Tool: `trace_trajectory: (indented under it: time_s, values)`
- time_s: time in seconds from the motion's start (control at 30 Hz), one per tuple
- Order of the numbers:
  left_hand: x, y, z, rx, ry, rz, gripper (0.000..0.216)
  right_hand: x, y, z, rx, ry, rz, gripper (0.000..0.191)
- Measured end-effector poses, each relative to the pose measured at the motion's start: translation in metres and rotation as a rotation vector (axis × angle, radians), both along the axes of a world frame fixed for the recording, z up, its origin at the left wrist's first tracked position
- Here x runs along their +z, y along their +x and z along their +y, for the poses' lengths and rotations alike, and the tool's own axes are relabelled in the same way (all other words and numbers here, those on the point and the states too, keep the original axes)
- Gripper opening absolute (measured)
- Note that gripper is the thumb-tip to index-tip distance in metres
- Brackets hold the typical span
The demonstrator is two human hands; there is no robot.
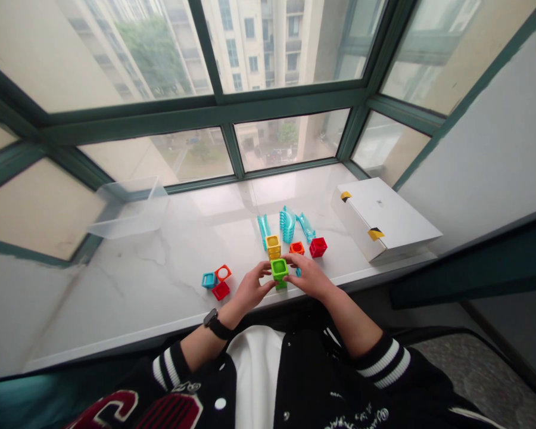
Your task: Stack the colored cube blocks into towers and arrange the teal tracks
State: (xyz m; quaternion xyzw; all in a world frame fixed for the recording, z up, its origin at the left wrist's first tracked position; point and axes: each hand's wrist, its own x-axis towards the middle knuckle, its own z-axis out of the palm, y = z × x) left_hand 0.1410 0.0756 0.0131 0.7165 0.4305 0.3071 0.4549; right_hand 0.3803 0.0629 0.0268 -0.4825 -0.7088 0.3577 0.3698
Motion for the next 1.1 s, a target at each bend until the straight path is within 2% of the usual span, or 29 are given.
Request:
trace_trajectory:
  time_s: [0.1,0.27,0.57,0.8,0.93,1.1]
  values:
    - [0.0,0.0,-0.001,0.002,-0.005,-0.002,0.046,0.003,0.0,-0.001,0.006,0.001,-0.029,0.06]
    - [0.0,0.0,-0.002,0.01,-0.02,-0.014,0.045,0.003,-0.002,-0.001,-0.003,0.026,-0.087,0.057]
    - [0.009,0.001,-0.001,-0.003,-0.056,-0.03,0.041,-0.003,-0.002,-0.002,-0.008,-0.014,-0.022,0.055]
    - [-0.003,-0.003,0.0,0.012,0.003,-0.009,0.047,-0.003,-0.003,-0.001,-0.01,0.004,-0.018,0.054]
    - [-0.011,-0.023,0.003,0.085,0.122,0.053,0.05,-0.007,-0.002,-0.002,-0.016,0.022,-0.043,0.057]
    - [-0.021,-0.075,0.014,0.355,0.383,0.268,0.039,-0.004,0.003,-0.004,-0.012,0.018,-0.023,0.074]
